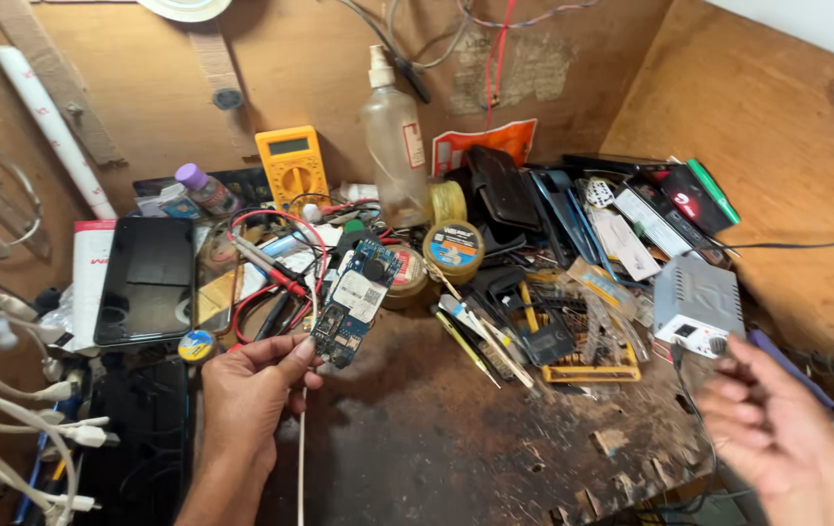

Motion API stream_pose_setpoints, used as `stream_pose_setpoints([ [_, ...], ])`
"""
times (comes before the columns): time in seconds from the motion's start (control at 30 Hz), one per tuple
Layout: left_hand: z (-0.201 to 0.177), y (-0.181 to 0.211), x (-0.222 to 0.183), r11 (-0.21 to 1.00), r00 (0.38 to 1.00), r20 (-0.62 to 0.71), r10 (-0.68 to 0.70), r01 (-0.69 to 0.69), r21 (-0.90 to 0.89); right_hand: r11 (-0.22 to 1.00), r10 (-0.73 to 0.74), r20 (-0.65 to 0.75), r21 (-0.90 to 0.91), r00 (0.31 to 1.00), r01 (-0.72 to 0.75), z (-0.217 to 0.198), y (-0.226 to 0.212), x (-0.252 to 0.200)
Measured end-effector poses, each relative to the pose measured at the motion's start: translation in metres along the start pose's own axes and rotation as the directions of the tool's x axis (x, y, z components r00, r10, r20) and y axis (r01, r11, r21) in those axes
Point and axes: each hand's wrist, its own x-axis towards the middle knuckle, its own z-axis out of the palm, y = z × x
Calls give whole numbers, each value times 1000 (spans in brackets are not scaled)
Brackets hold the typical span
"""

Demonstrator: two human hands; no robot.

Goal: The person manipulates a mobile phone motherboard on a workbench, uses a soldering iron to apply heat to components, and uses multimeter probes to test circuit connections. They also connect a cable to the board while it is surrounded by various tools and wires.

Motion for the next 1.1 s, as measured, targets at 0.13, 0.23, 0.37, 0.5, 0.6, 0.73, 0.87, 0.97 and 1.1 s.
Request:
stream_pose_setpoints([
  [0.13, -4, 2, 2, 996, 1000, -27, 15, -17, -90, 970, 17, -20, -242, 1000, -22, 102, 38, -62],
  [0.23, -10, 8, 3, 986, 996, -71, 49, -59, -157, 853, 16, 258, -508, 966, 121, 188, 78, -99],
  [0.37, -23, 25, -1, 983, 990, -130, 48, -70, -169, 709, -63, 546, -565, 835, 423, 289, 118, -104],
  [0.5, -28, 33, -7, 978, 987, -154, 52, -82, -194, 253, -364, 597, -675, 715, 693, 339, 152, -84],
  [0.6, -28, 32, -10, 978, 983, -181, 23, -60, -200, 102, -400, 644, -675, 652, 730, 354, 175, -63],
  [0.73, -27, 32, -11, 972, 984, -181, 1, -43, -230, 116, -417, 580, -729, 700, 674, 355, 188, -41],
  [0.87, -24, 28, -13, 966, 986, -168, -6, -38, -257, 522, -426, 429, -602, 796, 604, 336, 178, -43],
  [0.97, -16, 16, -18, 962, 989, -145, -18, -22, -273, 942, -213, 413, -153, 886, 298, 315, 166, -57],
  [1.1, -1, 3, -24, 968, 991, -117, -62, 31, -247, 995, -81, 461, -12, 884, 98, 301, 149, -72],
])
